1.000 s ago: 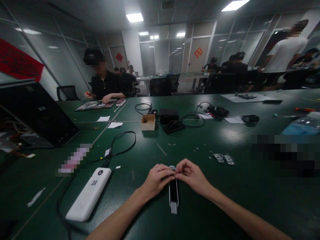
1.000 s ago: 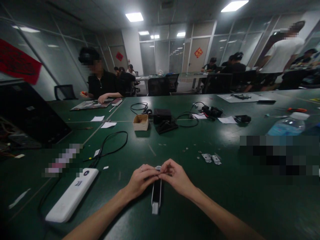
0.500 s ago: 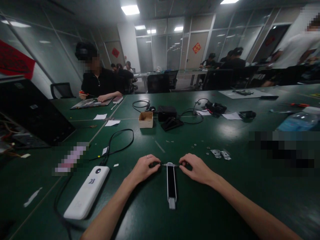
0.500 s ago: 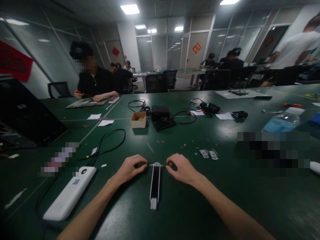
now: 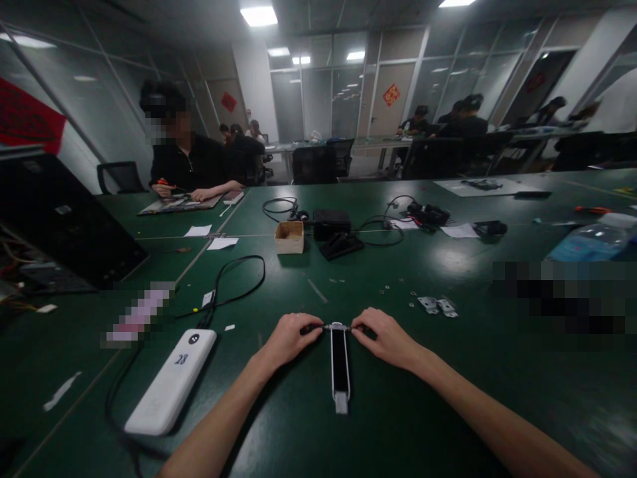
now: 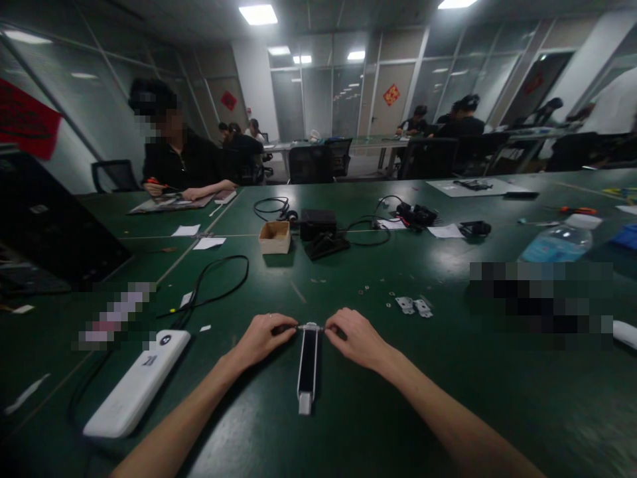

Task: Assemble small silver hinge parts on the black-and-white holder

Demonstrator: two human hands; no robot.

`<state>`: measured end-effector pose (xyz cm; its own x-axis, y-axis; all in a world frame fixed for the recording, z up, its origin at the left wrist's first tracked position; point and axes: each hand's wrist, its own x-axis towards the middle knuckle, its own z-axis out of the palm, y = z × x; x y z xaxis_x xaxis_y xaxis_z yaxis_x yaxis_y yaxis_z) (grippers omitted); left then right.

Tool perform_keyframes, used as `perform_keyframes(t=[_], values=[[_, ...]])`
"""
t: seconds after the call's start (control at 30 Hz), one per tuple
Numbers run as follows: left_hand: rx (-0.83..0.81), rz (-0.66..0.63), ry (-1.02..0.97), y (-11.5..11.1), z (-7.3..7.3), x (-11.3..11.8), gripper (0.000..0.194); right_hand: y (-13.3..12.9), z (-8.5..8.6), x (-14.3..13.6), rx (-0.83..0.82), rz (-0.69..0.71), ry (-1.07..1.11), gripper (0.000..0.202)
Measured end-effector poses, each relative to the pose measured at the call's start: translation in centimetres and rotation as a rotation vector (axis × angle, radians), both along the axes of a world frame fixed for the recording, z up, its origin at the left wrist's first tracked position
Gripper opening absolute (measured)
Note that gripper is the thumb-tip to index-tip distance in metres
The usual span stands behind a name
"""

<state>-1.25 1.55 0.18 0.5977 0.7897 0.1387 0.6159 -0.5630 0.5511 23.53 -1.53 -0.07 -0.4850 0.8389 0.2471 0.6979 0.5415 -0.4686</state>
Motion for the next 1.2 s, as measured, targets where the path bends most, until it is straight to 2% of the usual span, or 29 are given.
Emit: perform_keyframes(t=[0.4, 1.2], values=[[-0.015, 0.036, -0.059, -0.62, 0.07, 0.90, 0.016, 0.11, -0.30, -0.10, -0.026, 0.015, 0.033, 0.012], [0.003, 0.041, -0.046, -0.48, -0.47, 0.82, 0.016, 0.17, -0.55, -0.62, 0.012, 0.032, 0.065, 0.013]])
